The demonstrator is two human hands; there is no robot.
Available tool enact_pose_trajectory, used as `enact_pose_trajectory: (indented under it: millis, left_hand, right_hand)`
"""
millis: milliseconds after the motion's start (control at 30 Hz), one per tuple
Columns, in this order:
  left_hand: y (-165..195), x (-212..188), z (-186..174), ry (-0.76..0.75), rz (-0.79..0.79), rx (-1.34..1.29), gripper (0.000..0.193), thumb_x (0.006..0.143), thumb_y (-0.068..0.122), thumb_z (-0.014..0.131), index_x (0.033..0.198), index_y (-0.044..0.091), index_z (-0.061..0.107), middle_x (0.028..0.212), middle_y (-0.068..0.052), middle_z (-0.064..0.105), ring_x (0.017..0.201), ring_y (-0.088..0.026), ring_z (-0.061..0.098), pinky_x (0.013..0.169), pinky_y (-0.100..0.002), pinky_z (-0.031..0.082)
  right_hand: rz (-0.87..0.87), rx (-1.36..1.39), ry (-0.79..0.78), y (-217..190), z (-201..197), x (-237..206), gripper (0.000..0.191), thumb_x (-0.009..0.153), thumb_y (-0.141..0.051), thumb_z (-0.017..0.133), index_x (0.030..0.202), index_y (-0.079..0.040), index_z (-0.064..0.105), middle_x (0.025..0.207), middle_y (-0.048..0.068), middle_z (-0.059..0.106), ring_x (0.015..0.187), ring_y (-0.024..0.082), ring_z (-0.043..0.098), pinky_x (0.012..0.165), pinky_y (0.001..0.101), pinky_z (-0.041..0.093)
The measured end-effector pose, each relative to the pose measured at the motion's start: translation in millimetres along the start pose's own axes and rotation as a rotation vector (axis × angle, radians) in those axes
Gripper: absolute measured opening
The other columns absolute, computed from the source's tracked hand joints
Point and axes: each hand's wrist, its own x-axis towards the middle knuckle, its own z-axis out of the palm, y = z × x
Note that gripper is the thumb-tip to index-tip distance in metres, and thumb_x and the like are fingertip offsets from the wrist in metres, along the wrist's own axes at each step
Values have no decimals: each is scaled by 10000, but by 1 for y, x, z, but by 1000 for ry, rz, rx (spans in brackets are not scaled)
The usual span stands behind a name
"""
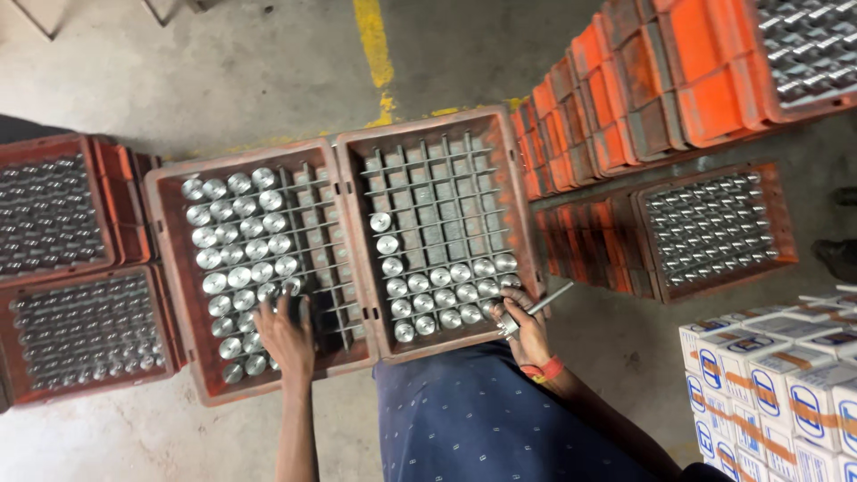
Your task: The person picks machined metal knob parts one at a time from a plastic crate and places each into a compartmentalized tray, holding a metal rod tool in the other hand. The person continues filling the tray compartments with the parts throughout the episode.
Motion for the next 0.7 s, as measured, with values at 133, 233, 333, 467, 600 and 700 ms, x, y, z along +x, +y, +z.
enact_pose_trajectory:
  millis: [133, 233, 333, 467, 600, 700]
  left_hand:
    - [-21, 28, 8, 51, 124, 123, 504, 826, 351, 830, 1221, 52, 736, 1446, -281, 512, 1289, -459, 474, 1060, -546, 388]
    - [-23, 31, 4, 9, 93, 130, 506, 840, 380, 848, 1191, 33, 736, 1432, -247, 510, 1350, -436, 465, 1082, -563, 363]
    - [-36, 13, -15, 93, 74, -68, 528, 808, 382, 873, 1181, 37, 729, 1365, -228, 556, 1305, -404, 528, 1104, -530, 407]
    - [-47, -13, -38, 14, -246, -1043, 585, 775, 270, 857, 1300, 80, 683, 1233, -144, 671, 1106, -261, 651, 906, -363, 532]
    - [-21, -32, 5, -98, -467, -1847, 456, 775, 180, 839, 1190, 123, 658, 1035, -86, 720, 867, -173, 700, 665, -266, 561]
    - [17, -55, 53, -271, -609, -1332, 304, 939, 172, 834, 958, -51, 629, 772, -160, 681, 640, -247, 613, 573, -341, 468]
  right_hand:
    - [11, -32, -83, 10, 20, 0, 218, 1022, -26, 557, 1218, 23, 638, 803, 96, 657, 786, 208, 646, 928, 399, 562]
    - [66, -35, -73, 16, 34, 1, 225, 1011, -26, 544, 1216, 25, 621, 807, 103, 664, 835, 220, 679, 903, 391, 542]
    - [70, -44, -97, 19, 40, 0, 236, 1010, -26, 545, 1230, 18, 623, 808, 98, 663, 821, 211, 672, 928, 395, 559]
    - [67, -69, -85, 24, 46, -2, 231, 1010, -12, 554, 1220, 22, 645, 839, 114, 669, 826, 207, 677, 869, 365, 560]
    - [168, -133, -99, 33, 74, 2, 206, 960, -12, 563, 1150, -15, 643, 996, 98, 713, 825, 213, 698, 826, 347, 600]
    - [156, -155, -138, 36, 98, -3, 177, 957, 0, 596, 1123, -15, 656, 1043, 53, 675, 839, 182, 690, 807, 309, 586]
